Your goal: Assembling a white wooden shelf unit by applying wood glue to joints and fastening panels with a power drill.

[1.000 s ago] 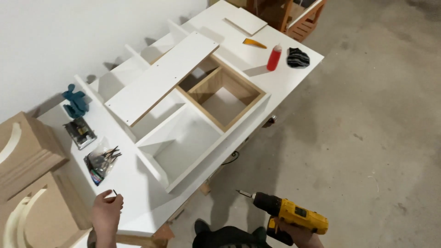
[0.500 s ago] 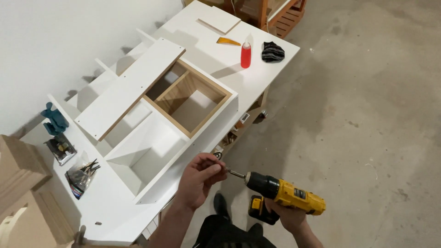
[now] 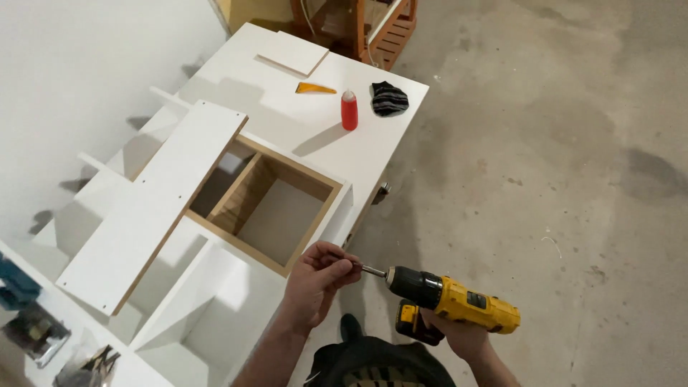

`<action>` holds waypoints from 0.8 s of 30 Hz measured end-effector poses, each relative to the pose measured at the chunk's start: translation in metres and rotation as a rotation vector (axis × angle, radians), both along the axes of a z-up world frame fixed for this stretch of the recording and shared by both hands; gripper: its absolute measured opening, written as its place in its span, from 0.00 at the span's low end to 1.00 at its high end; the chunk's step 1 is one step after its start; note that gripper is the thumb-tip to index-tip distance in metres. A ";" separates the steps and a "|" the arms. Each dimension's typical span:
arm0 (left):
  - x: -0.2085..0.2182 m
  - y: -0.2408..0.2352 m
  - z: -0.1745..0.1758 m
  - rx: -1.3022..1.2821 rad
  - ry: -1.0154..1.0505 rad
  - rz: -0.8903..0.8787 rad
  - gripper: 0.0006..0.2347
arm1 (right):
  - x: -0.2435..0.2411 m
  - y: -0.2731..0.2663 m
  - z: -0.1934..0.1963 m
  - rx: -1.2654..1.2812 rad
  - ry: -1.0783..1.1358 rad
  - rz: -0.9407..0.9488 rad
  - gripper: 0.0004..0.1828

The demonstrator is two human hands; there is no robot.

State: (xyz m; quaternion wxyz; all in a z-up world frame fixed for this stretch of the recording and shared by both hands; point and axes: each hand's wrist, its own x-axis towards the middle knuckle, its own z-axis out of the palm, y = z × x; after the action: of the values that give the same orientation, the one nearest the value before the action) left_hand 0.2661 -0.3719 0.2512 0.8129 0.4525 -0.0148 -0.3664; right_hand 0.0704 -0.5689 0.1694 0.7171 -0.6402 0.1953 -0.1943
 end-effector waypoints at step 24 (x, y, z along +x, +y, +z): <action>0.106 -0.170 -0.183 0.458 0.361 0.283 0.10 | 0.124 -0.074 -0.156 0.402 0.310 -0.118 0.07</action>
State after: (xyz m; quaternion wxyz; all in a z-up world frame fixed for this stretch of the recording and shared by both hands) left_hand 0.3716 -0.5422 0.0685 0.7223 0.5488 0.2756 -0.3182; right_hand 0.1948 -0.6424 0.0135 0.7789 -0.4944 0.3747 -0.0926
